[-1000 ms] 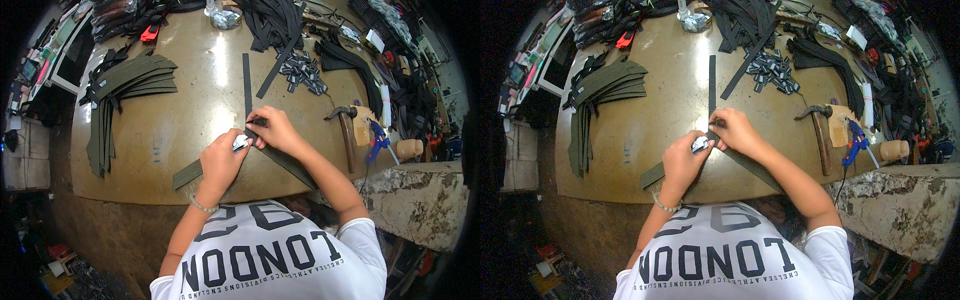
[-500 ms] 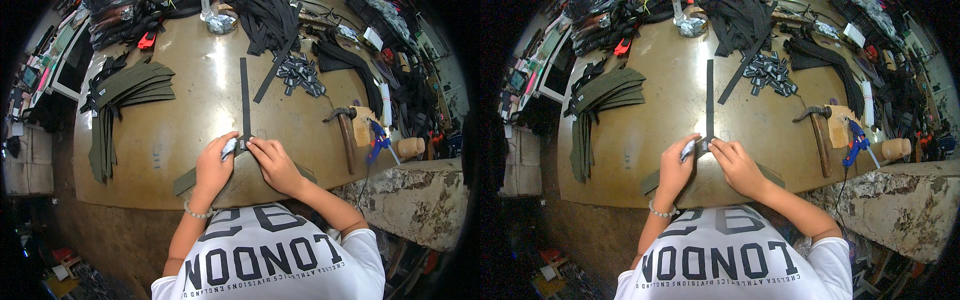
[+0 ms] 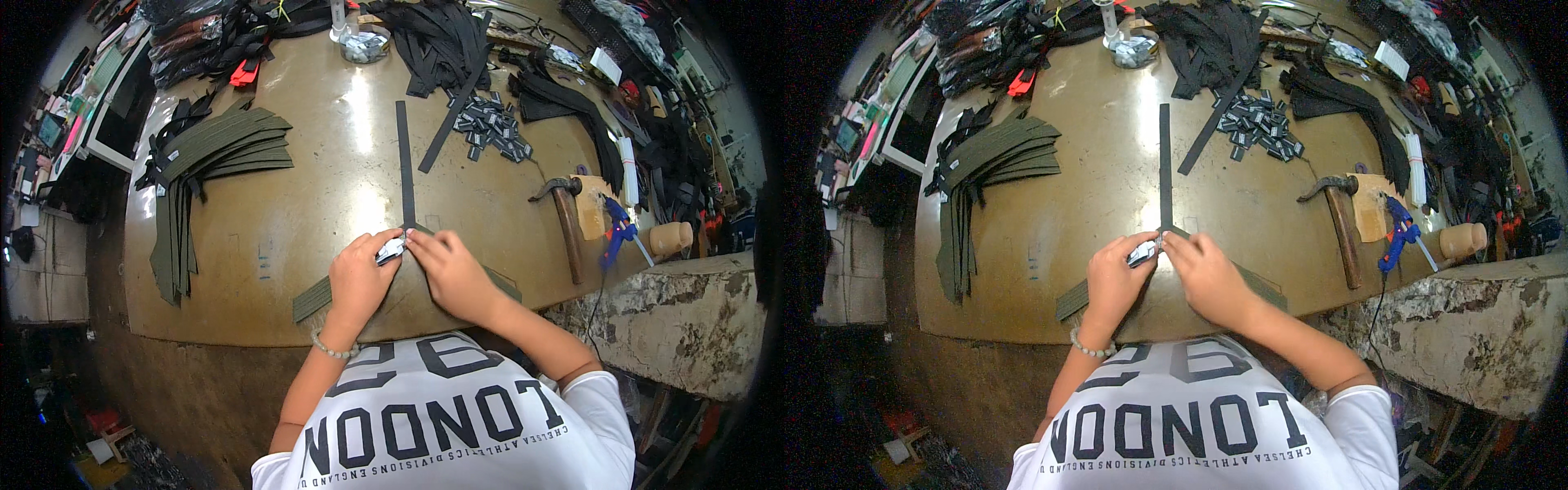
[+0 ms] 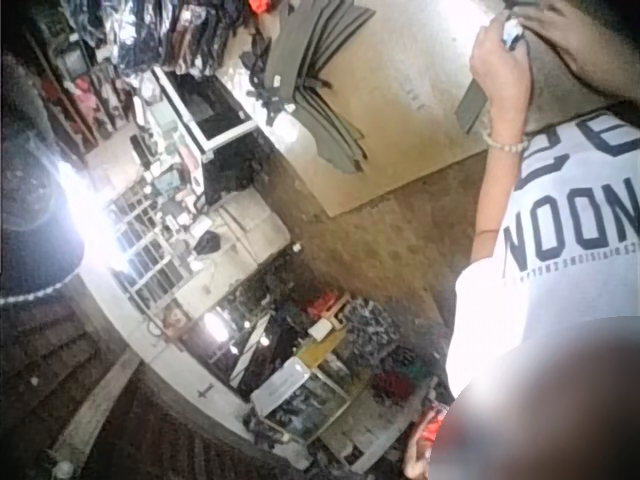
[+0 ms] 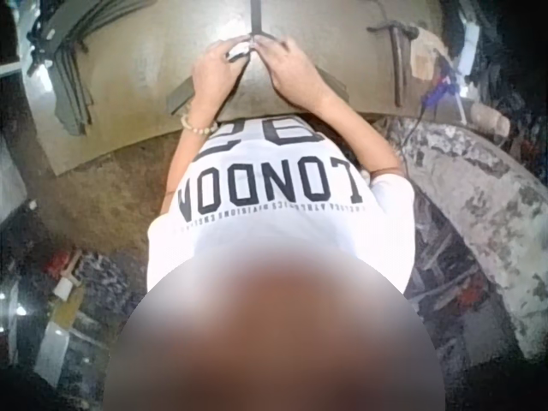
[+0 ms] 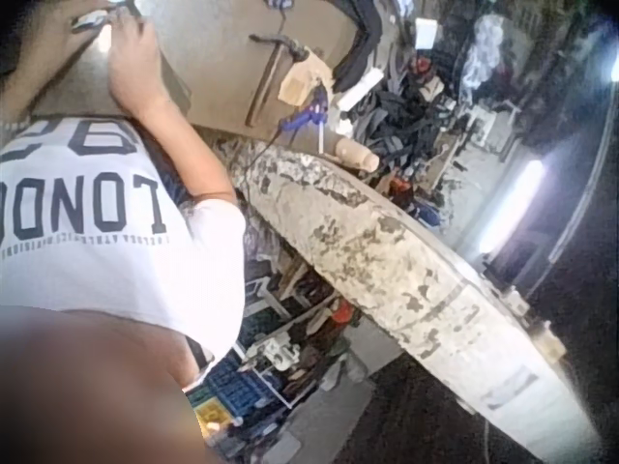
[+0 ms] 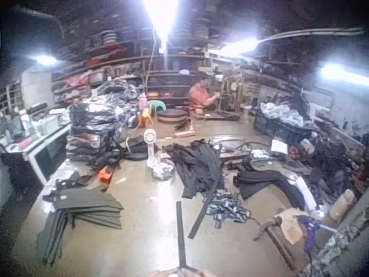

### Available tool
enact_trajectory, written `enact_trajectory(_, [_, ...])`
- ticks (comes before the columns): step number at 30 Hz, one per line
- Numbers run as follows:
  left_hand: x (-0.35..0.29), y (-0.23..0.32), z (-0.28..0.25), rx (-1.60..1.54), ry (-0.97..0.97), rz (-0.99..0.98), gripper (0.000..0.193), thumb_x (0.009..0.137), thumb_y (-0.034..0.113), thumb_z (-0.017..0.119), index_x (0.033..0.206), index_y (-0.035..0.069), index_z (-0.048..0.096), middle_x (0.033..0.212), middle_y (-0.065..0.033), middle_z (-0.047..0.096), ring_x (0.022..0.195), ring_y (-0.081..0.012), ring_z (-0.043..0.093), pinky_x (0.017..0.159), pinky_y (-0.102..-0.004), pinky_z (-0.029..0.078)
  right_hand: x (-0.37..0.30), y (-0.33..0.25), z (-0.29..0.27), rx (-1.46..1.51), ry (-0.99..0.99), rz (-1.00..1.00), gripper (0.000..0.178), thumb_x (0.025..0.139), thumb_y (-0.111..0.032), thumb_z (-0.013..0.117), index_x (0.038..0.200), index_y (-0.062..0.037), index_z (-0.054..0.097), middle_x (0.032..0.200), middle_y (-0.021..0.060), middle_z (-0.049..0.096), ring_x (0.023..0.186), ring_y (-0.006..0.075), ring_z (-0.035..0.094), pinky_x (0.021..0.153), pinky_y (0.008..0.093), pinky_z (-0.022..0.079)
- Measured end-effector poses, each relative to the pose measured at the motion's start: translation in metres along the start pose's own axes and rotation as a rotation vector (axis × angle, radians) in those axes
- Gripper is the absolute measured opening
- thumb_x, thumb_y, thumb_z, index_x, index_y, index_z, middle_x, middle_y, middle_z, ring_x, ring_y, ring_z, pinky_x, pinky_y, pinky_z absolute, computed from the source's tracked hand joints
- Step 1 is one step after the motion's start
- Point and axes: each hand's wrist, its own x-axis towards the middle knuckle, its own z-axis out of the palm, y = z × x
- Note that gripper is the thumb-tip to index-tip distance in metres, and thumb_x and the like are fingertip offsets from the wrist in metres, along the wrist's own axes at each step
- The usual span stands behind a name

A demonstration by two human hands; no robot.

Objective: The person assembles black fabric straps by applying hot glue with a glue gun and attaching small rectangular tags to the strap ends. They repeatedly pick up straps, apply glue, press tags onto the glued areas, and place the finished pieces aside on the table.

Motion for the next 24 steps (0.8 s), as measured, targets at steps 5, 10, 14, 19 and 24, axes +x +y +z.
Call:
enact_trajectory(5, [-0.005, 0.005, -0.010, -0.189, 0.132, 0.038, 0.029, 0.074, 0.006, 0.075, 0.103, 0.010, 0.073, 0.083, -0.0142, 0.067, 0.075, -0.0314, 0.065, 0.069, -0.0379, 0.051, -0.044, 0.072, -0.057, -0.386, 0.640, 0.588, 0.045, 0.090, -0.022, 0.064, 0.129, -0.0007, 0.056, 0.129, 0.0201, 0.057, 0.121, 0.0360, 0.050, 0.105, 0.0463, 0.037])
enact_trajectory(10, [-0.012, 0.005, -0.018, -0.089, 0.067, -0.055, 0.031, 0.074, 0.002, 0.073, 0.105, 0.009, 0.071, 0.090, -0.0150, 0.068, 0.080, -0.0325, 0.066, 0.071, -0.0382, 0.052, -0.082, 0.091, -0.104, -0.483, 0.223, 1.070, 0.047, 0.098, -0.040, 0.056, 0.105, 0.0056, 0.062, 0.104, 0.0240, 0.062, 0.096, 0.0331, 0.061, 0.085, 0.0467, 0.047])
enact_trajectory(14, [-0.012, -0.001, -0.012, -0.026, 0.015, -0.032, 0.031, 0.076, 0.005, 0.072, 0.107, 0.009, 0.070, 0.093, -0.0135, 0.069, 0.081, -0.0335, 0.066, 0.069, -0.0404, 0.053, -0.039, 0.015, -0.084, 0.203, 0.522, 0.993, 0.043, 0.102, -0.037, 0.050, 0.092, 0.0041, 0.060, 0.066, 0.0170, 0.055, 0.063, 0.0215, 0.051, 0.060, 0.0405, 0.045])
enact_trajectory(19, [-0.015, -0.006, -0.011, -0.045, 0.022, -0.004, 0.032, 0.076, 0.004, 0.072, 0.108, 0.009, 0.069, 0.093, -0.0131, 0.068, 0.082, -0.0342, 0.066, 0.070, -0.0413, 0.053, -0.001, -0.041, -0.035, 0.021, -0.068, 0.614, 0.030, 0.098, -0.027, 0.056, 0.109, 0.0006, 0.053, 0.082, 0.0295, 0.064, 0.074, 0.0490, 0.064, 0.062, 0.0549, 0.051])
enact_trajectory(24, [-0.014, -0.005, -0.017, -0.033, -0.024, -0.032, 0.034, 0.076, 0.004, 0.073, 0.109, 0.009, 0.069, 0.093, -0.0146, 0.068, 0.083, -0.0349, 0.066, 0.071, -0.0409, 0.052, -0.010, -0.040, -0.037, 0.133, 0.225, 0.526, 0.026, 0.097, -0.028, 0.057, 0.101, -0.0020, 0.052, 0.083, 0.0283, 0.065, 0.074, 0.0490, 0.063, 0.065, 0.0555, 0.051])
